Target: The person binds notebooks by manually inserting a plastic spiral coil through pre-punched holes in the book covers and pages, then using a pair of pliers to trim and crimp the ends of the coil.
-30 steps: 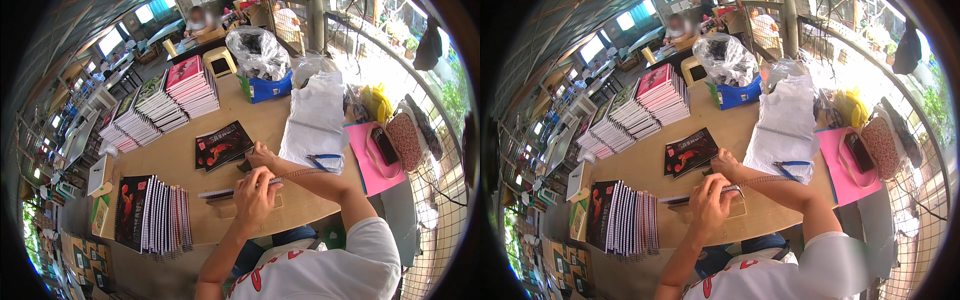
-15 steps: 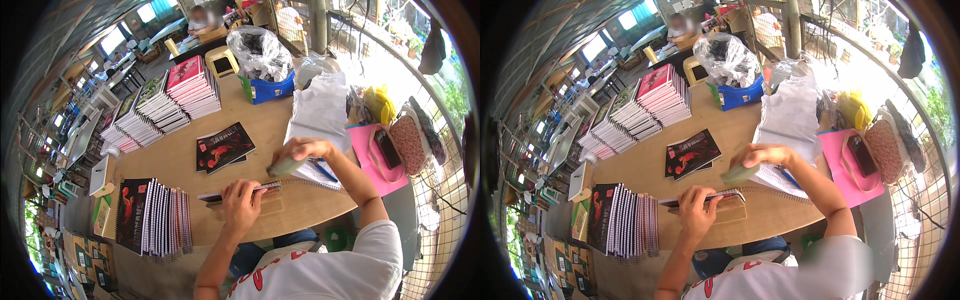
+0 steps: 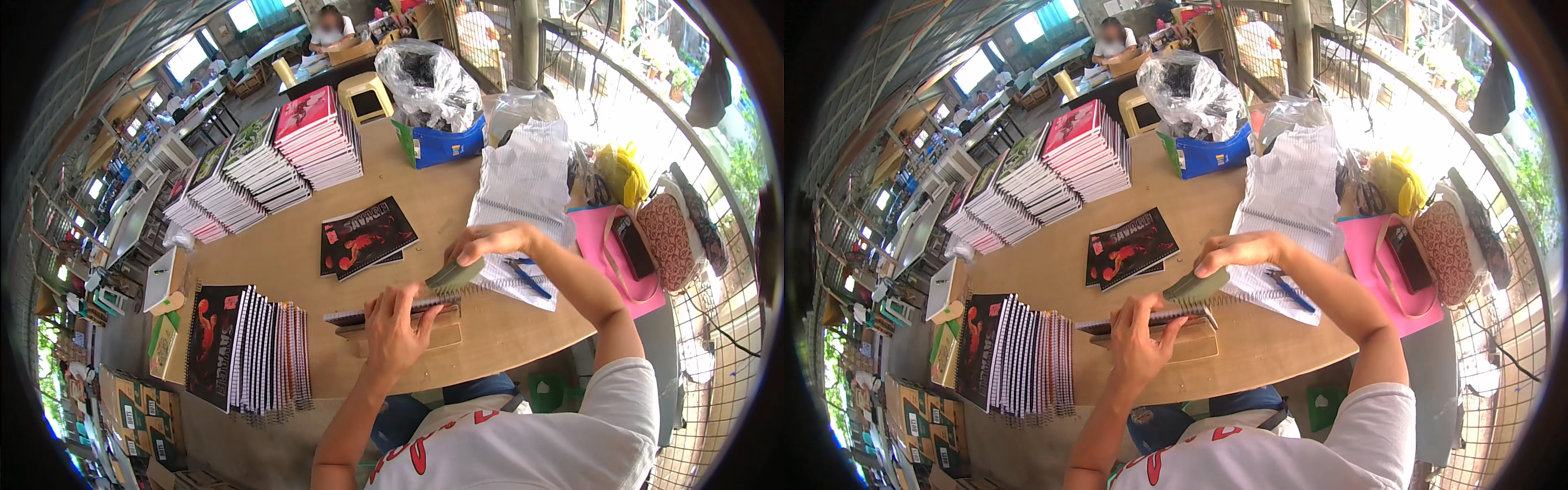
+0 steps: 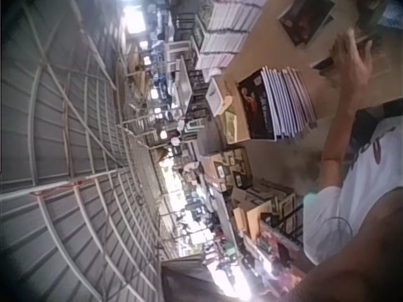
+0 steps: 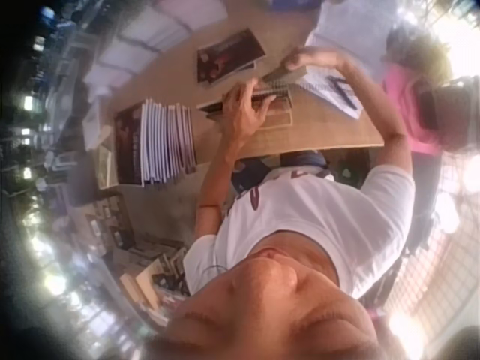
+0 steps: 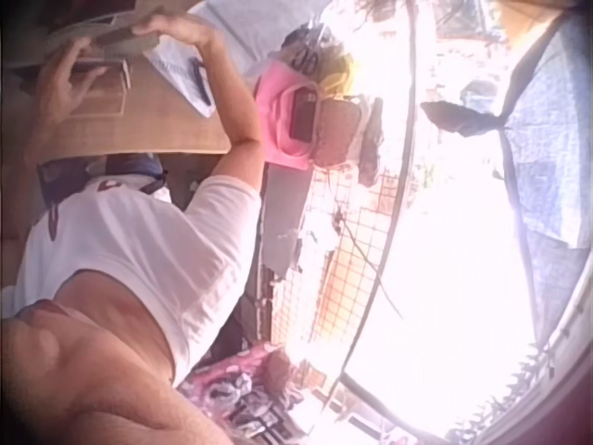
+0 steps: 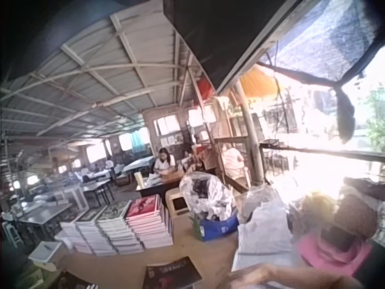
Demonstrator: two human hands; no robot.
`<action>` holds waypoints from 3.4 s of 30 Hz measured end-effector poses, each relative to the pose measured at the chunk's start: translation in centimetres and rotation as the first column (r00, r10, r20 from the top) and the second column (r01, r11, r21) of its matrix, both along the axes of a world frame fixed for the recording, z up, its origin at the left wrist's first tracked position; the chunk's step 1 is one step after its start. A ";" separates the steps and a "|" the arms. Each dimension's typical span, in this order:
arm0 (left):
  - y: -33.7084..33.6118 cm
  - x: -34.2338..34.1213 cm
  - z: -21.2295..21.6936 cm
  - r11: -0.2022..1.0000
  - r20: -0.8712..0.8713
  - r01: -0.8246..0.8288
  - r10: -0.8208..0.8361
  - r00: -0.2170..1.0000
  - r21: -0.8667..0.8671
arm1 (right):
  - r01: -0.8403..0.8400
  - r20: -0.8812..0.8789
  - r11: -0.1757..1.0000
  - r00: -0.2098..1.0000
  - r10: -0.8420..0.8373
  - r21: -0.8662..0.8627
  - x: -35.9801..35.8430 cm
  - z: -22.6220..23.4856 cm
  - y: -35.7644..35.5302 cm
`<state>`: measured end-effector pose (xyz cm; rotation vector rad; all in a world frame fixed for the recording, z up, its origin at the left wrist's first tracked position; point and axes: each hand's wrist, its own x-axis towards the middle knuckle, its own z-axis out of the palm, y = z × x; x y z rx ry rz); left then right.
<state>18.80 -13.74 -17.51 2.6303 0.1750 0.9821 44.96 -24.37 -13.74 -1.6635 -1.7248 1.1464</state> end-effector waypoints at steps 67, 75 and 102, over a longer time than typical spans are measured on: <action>2.4 -3.5 0.2 0.961 0.046 -0.275 0.274 0.961 0.028 | 0.146 -0.178 0.985 0.976 -0.129 0.088 -4.0 -2.4 1.5; 3.0 -3.3 0.0 0.979 0.059 -0.205 0.206 0.977 -0.019 | 0.074 -0.061 0.997 0.995 -0.073 0.006 -3.7 -3.7 2.8; 1.7 -2.9 -0.4 0.927 0.139 -0.374 0.367 0.920 0.031 | 0.581 -0.090 0.646 0.774 -0.627 0.495 -1.5 -6.5 -3.3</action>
